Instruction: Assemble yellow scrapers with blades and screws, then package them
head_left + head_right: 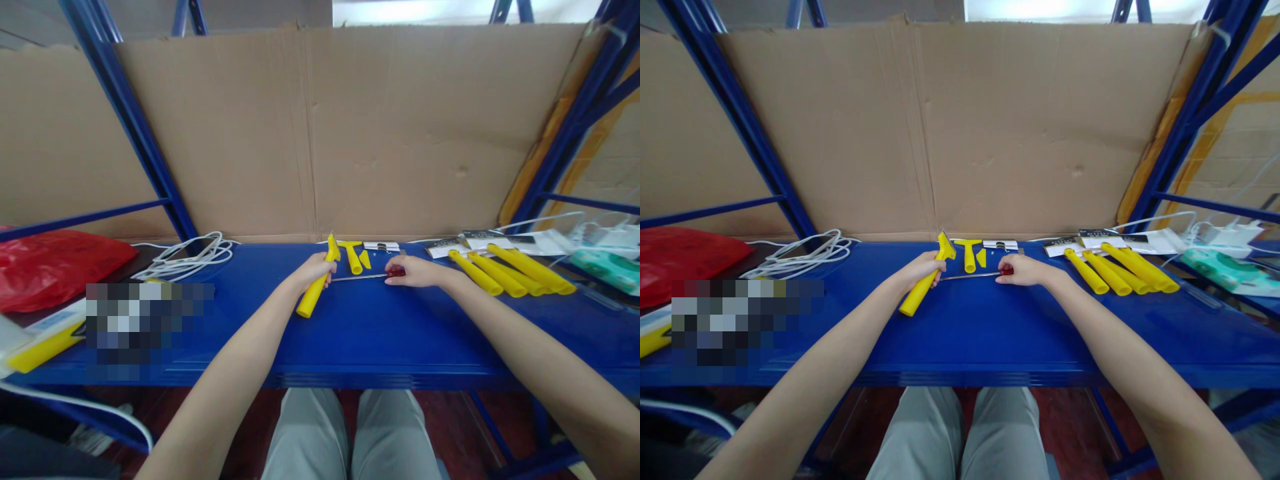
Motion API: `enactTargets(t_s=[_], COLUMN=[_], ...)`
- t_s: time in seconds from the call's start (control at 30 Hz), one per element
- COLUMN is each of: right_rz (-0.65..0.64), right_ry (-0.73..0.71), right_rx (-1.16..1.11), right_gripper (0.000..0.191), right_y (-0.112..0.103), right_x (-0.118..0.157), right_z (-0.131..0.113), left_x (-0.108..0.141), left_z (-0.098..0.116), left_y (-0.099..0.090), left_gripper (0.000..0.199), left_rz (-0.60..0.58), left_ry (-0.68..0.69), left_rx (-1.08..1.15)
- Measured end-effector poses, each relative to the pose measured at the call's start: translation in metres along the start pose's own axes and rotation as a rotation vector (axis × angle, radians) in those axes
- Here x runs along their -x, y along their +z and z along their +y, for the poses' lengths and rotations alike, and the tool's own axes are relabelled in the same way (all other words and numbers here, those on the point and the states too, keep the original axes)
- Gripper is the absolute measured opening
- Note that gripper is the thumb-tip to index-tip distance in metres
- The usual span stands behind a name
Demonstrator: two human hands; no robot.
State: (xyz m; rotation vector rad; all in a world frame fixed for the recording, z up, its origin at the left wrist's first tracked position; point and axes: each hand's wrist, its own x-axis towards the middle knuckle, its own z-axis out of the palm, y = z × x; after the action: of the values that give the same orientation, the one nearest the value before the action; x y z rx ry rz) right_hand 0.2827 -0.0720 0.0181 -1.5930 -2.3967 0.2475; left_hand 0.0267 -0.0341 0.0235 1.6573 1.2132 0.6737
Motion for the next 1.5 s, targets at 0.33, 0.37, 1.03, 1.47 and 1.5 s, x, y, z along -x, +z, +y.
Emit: enactTargets(t_s=[0.33,0.37,1.03,1.47,1.5], right_rz=[0.221,0.256,0.27,0.328,0.334], right_ry=[-0.048,-0.057,-0.046,-0.058,-0.068], right_rx=[0.028,0.032,0.173,0.077,0.065], right_gripper=[0.029,0.027,0.014,0.008,0.007], right_y=[-0.002,-0.002,0.01,0.017,0.017], right_x=[-0.004,-0.005,-0.031,-0.027,-0.027], right_z=[-0.008,-0.01,-0.05,-0.042,-0.041], left_x=[0.001,0.001,0.009,0.01,0.01], left_z=[0.002,0.002,0.004,0.003,0.003], left_y=[0.002,0.003,0.023,0.029,0.029], left_gripper=[0.019,0.02,0.021,0.023,0.023], left_rz=[0.004,0.001,-0.225,-0.267,-0.264], left_ry=[0.008,0.012,0.151,0.115,0.113], left_rx=[0.007,0.013,0.043,0.083,0.075])
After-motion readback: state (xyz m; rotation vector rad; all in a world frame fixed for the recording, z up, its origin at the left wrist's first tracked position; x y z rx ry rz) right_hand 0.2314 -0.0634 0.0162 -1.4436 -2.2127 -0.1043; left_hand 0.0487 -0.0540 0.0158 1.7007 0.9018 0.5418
